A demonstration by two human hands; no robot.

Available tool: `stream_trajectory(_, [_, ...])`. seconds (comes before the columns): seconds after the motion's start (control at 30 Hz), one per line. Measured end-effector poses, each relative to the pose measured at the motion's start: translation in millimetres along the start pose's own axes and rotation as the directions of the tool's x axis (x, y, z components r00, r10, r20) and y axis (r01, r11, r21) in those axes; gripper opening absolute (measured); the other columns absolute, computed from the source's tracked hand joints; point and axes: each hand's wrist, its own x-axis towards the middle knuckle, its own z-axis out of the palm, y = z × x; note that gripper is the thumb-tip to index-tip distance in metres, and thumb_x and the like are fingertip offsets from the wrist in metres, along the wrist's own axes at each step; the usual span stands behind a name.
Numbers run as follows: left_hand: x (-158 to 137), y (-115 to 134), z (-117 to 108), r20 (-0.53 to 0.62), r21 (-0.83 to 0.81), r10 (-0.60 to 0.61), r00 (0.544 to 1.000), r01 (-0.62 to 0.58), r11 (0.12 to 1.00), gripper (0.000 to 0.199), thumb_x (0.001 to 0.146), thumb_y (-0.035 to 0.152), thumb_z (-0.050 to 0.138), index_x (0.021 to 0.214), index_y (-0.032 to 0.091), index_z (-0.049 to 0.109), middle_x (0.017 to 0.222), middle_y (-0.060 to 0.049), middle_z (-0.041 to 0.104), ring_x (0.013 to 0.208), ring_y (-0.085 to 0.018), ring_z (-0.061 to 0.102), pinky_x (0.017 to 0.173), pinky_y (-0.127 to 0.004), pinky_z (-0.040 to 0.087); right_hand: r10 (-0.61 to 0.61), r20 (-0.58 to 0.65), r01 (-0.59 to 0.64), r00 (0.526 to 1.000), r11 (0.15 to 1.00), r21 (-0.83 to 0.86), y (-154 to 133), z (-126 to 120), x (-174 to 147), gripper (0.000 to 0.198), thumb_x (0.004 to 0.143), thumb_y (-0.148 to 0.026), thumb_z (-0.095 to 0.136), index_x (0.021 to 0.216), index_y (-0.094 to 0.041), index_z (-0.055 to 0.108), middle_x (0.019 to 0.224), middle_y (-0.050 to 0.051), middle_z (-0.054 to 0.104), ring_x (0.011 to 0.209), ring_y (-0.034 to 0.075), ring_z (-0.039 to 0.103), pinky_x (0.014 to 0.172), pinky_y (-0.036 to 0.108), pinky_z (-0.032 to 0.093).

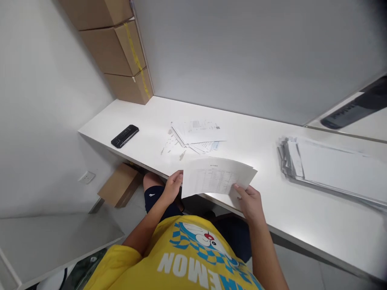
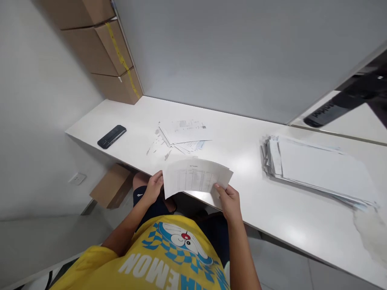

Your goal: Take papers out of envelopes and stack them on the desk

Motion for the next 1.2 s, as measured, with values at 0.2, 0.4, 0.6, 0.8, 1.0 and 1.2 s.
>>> stream_trajectory(0.2, [2, -3, 8, 0.084, 0.099, 0.211, 0.974, -0.219, 0.971, 0.055, 0.09, 0.064, 0.05, 0.116, 0.019, 0.068, 0.103, -0.012, 0.074, 0.098, -0.027, 0.069, 0.086, -0.039, 0.057, -0.163, -0.12, 0.157, 0.979, 0.986, -0.062, -4, -13, -11, 0.035, 0.064, -0.051, 0.079, 0.083, -0.021, 0.076, 0.09, 0.006, 0.076, 0.089, 0.029, 0.067, 0.085, 0.045, 0.052])
stream_trajectory(0.4, [8, -40, 37, -0.072, 0.111, 0.296, 0.953, -0.287, 0.952, 0.052, 0.089, 0.064, 0.052, 0.108, 0.018, 0.065, 0.095, -0.011, 0.072, 0.088, -0.024, 0.069, 0.077, -0.036, 0.057, -0.24, -0.032, 0.238, 0.97, 0.97, -0.049, -3, -32, -5, 0.035, 0.071, -0.047, 0.077, 0.096, -0.024, 0.071, 0.099, 0.005, 0.073, 0.097, 0.026, 0.065, 0.09, 0.041, 0.05])
stream_trajectory(0.6, [2, -29, 60, -0.1, 0.143, 0.481, 0.871, -0.466, 0.873, 0.037, 0.093, 0.055, 0.052, 0.091, 0.02, 0.065, 0.082, -0.007, 0.069, 0.078, -0.02, 0.067, 0.07, -0.032, 0.054, -0.237, -0.008, 0.234, 0.971, 0.962, -0.14, -22, -36, -13, 0.036, 0.072, -0.052, 0.075, 0.093, -0.023, 0.07, 0.096, 0.007, 0.073, 0.094, 0.026, 0.065, 0.087, 0.039, 0.051])
stream_trajectory(0.8, [-11, -30, 24, -0.151, 0.097, 0.31, 0.939, -0.298, 0.95, 0.048, 0.091, 0.06, 0.049, 0.116, 0.021, 0.059, 0.088, -0.007, 0.067, 0.07, -0.018, 0.064, 0.061, -0.03, 0.052, 0.03, 0.193, 0.029, 0.981, 0.955, -0.295, -16, -60, -38, 0.038, 0.075, -0.055, 0.071, 0.094, -0.022, 0.07, 0.082, 0.004, 0.072, 0.08, 0.024, 0.065, 0.066, 0.031, 0.051])
stream_trajectory(1.0, [7, -52, 15, 0.021, 0.336, 0.319, 0.947, -0.307, 0.89, 0.032, 0.096, 0.037, 0.049, 0.122, 0.021, 0.056, 0.103, -0.009, 0.066, 0.094, -0.02, 0.065, 0.084, -0.036, 0.054, 0.127, 0.088, -0.096, 0.988, 0.951, -0.292, 1, -81, -33, 0.046, 0.07, -0.055, 0.075, 0.099, -0.02, 0.07, 0.087, 0.006, 0.074, 0.086, 0.029, 0.067, 0.071, 0.037, 0.054])
stream_trajectory(1.2, [32, -41, 43, 0.379, 0.442, 0.466, 0.799, -0.599, 0.668, 0.036, 0.095, 0.024, 0.048, 0.129, 0.019, 0.056, 0.122, -0.014, 0.065, 0.114, -0.026, 0.061, 0.095, -0.044, 0.052, 0.142, 0.005, -0.131, 0.99, 0.931, -0.339, -3, -103, -24, 0.043, 0.074, -0.049, 0.071, 0.106, -0.021, 0.069, 0.094, 0.005, 0.074, 0.085, 0.026, 0.067, 0.07, 0.033, 0.053])
